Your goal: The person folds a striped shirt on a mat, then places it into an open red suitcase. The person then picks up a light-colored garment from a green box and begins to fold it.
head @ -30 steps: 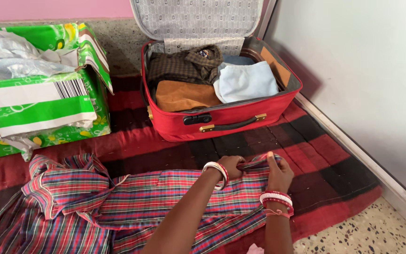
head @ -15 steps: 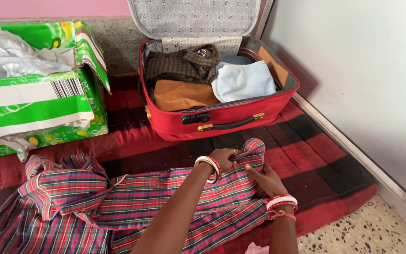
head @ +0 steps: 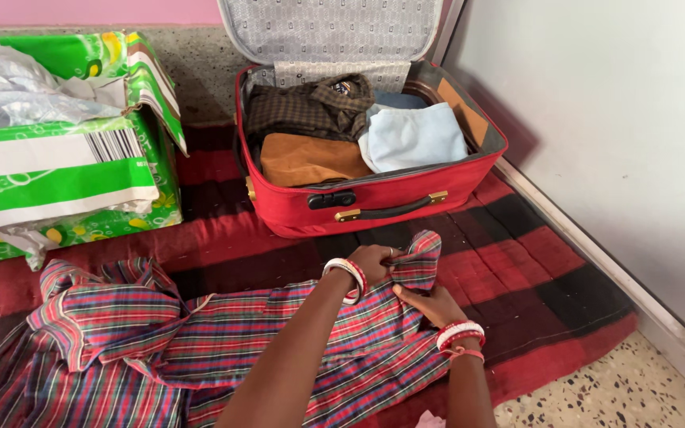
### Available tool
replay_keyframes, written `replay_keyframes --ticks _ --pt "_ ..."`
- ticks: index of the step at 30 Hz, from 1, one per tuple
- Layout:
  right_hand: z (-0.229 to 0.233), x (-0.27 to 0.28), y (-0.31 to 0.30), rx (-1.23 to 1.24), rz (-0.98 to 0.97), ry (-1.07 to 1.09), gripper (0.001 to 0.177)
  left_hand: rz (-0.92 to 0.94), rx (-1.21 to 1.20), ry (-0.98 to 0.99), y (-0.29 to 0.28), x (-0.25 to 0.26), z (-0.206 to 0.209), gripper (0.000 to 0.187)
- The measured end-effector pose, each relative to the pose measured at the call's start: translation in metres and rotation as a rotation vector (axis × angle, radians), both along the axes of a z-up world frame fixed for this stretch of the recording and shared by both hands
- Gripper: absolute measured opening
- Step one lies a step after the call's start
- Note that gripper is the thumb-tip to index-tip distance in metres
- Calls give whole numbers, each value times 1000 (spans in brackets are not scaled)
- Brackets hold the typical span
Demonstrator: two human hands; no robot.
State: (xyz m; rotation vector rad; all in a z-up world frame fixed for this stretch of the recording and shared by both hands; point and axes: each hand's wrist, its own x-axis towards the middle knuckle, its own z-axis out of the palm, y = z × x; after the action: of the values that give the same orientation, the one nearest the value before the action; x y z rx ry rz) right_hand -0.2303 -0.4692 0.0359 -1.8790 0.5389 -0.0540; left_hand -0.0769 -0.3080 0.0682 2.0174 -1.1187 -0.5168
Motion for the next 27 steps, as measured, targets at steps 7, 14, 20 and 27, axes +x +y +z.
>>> replay_keyframes --ticks 7,14,20,27 --pt "24 20 -6 -119 -162 -76 47 235 170 -218 35 -31 26 74" --pt "25 36 -36 -616 -246 -113 56 329 364 -391 96 -75 14 92" --pt "5 34 -38 -800 -284 139 95 385 524 -354 143 -94 -33 82" --pt "4 13 -15 -589 -520 532 107 301 543 -279 142 -102 -42 86"
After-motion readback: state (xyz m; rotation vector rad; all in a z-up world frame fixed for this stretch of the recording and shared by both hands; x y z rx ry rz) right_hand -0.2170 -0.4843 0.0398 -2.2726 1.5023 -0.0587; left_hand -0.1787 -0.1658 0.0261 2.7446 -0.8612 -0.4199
